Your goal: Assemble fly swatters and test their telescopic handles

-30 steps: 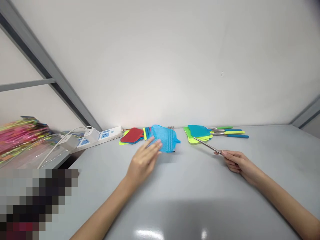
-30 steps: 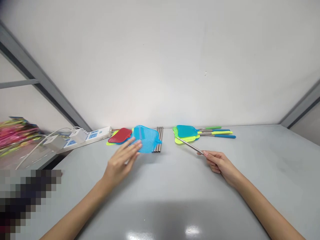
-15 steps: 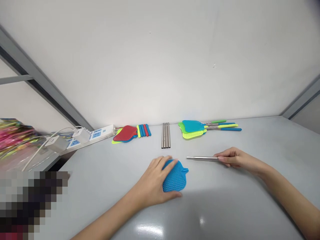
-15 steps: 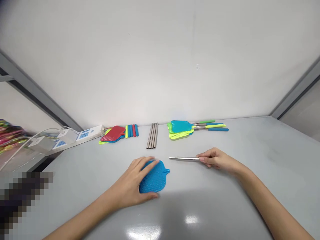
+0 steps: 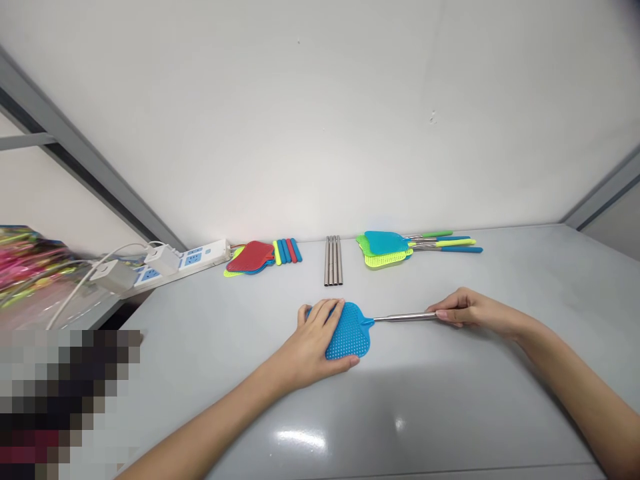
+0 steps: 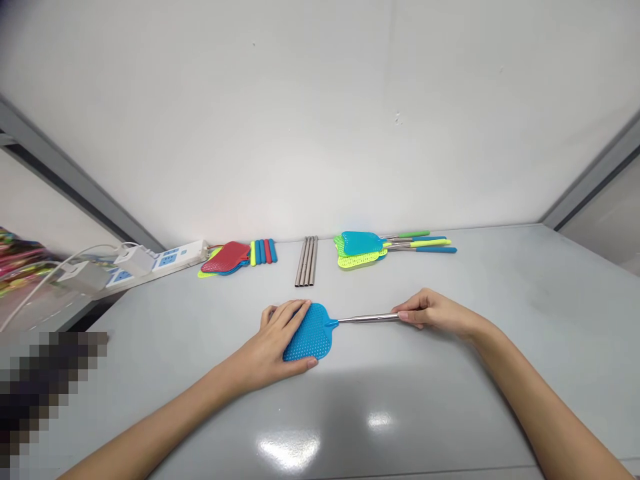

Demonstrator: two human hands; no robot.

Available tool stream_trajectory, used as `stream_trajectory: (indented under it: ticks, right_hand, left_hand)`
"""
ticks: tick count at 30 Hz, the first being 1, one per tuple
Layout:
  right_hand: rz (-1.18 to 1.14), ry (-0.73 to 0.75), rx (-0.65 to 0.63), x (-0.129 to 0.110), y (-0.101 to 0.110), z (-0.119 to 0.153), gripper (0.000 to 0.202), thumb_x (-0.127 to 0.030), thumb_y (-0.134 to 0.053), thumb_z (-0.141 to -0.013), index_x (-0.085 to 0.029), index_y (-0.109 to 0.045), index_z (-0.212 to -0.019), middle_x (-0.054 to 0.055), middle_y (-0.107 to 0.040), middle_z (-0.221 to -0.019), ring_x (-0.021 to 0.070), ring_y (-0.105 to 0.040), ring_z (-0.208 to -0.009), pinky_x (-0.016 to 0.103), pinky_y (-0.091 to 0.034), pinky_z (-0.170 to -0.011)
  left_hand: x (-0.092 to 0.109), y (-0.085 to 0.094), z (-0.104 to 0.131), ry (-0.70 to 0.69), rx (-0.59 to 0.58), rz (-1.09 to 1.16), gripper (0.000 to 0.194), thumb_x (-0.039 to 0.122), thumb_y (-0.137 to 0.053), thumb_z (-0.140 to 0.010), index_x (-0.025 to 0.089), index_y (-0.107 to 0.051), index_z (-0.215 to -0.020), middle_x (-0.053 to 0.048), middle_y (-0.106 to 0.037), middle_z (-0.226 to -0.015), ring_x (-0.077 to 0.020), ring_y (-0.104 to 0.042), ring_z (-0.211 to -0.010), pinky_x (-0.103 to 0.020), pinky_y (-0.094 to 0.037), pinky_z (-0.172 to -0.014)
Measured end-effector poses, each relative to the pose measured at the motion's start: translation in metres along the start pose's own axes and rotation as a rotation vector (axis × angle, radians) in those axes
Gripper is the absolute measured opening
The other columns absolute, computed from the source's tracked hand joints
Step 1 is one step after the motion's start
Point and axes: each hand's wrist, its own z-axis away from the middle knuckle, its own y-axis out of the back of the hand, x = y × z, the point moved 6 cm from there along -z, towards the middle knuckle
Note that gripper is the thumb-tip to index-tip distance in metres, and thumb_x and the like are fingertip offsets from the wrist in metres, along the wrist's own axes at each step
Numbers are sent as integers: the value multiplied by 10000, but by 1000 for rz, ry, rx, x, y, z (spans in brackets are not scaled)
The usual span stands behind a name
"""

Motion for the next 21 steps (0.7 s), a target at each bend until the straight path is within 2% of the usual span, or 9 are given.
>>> stream_trajectory:
  ticks: [3,7,9,12,15,21]
  right_hand:
    - [-7,21,-34,-3,-2,0,415,-449,-492,-781,-148,-450,-499,-26,-296,-564,92,-195,-531,274,-144,-503]
    - [7,39,-85,-7,-8,1,352,-436,-499,-783,-130,-611,-650,-41,-217,-536,85,-178,-517,268,-130,-489]
    - [34,36,-116,-9,-14,1,369,-448,-502,-775,-115,-657,-745,-41,-225,-528,83,-190,-513,259,-141,-480]
    - [59,26,-150,-12,-24,0,432,-487,-489,-763,-98,-671,-809,-25,-313,-533,86,-246,-518,242,-188,-470]
    - [82,20,-151,-13,-32,-2,450,-502,-473,-766,-101,-664,-835,-15,-366,-551,89,-274,-525,228,-214,-471]
    - [98,8,-164,-13,-37,-2,414,-478,-449,-792,-113,-643,-825,21,-487,-673,119,-375,-616,233,-302,-562]
  left_hand:
    - [-2,-1,0,34,26,28,821,585,-491,-702,186,-185,-1352,-126,-318,-1284,-311,-265,-1165,-471,-240,-965]
    - [1,-1,0,68,47,68,884,605,-567,-620,205,-227,-1331,-113,-376,-1183,-290,-333,-1085,-432,-328,-906]
    - [6,0,0,57,32,75,726,593,-549,-648,216,-356,-1238,-86,-447,-1075,-252,-409,-992,-401,-365,-858]
    - [9,2,-1,29,-23,76,422,564,-464,-738,208,-493,-963,-36,-519,-892,-194,-487,-830,-333,-400,-742]
    - [8,4,1,12,-57,77,352,536,-385,-801,196,-471,-819,1,-532,-771,-155,-506,-722,-278,-388,-644]
    - [7,5,4,-14,-23,89,261,419,-323,-868,199,-443,-798,21,-518,-728,-124,-496,-678,-250,-370,-646]
